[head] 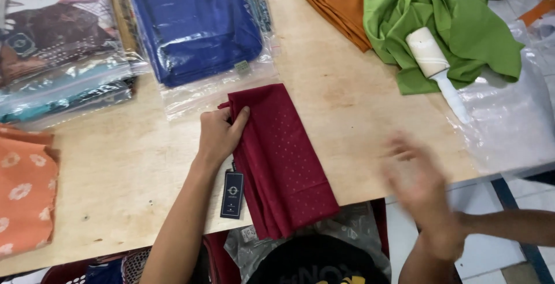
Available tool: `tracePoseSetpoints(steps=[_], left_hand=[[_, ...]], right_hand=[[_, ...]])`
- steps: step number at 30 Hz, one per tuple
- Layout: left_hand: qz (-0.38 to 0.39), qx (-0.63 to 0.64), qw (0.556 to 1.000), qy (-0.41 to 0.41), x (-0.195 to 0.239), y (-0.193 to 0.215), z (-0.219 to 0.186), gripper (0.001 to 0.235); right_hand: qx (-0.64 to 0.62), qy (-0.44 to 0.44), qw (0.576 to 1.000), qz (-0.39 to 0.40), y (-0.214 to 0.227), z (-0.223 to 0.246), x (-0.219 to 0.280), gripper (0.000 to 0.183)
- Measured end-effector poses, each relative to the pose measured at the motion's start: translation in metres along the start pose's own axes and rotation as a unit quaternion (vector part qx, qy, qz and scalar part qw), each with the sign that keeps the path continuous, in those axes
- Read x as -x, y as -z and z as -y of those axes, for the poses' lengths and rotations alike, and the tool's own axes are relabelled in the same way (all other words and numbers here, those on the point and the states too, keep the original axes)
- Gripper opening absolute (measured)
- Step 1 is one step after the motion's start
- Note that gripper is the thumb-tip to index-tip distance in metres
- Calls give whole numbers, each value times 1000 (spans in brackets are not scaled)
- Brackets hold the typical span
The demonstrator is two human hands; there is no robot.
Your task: The person folds a maroon garment on a wooden table, uses a lint roller to clean the fabric, and then places the folded item into a clear plastic bag. The person seals the bag and smooths it out.
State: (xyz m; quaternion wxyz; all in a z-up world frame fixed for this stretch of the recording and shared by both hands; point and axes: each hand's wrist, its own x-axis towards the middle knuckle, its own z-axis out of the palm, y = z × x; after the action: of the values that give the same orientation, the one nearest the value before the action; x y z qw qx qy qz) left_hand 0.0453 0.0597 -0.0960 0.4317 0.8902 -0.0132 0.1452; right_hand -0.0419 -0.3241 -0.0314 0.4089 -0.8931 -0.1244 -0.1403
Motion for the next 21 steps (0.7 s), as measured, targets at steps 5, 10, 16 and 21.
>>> tracePoseSetpoints(steps=[5,10,16,21], left_hand=[[0,-28,1000,5,-1,-3,11,53],[9,-21,1000,19,0,1,0,59],[-1,7,999,35,0,-2,19,50],[4,2,999,46,-4,-2,16,48]], right_hand=[[206,-30,969,-135,46,-68,-16,52],[183,9,971,-150,59,-135,-84,52],[393,-130,910,2,31,-248,-117,46],[264,-17,960,-88,17,-215,-117,35]])
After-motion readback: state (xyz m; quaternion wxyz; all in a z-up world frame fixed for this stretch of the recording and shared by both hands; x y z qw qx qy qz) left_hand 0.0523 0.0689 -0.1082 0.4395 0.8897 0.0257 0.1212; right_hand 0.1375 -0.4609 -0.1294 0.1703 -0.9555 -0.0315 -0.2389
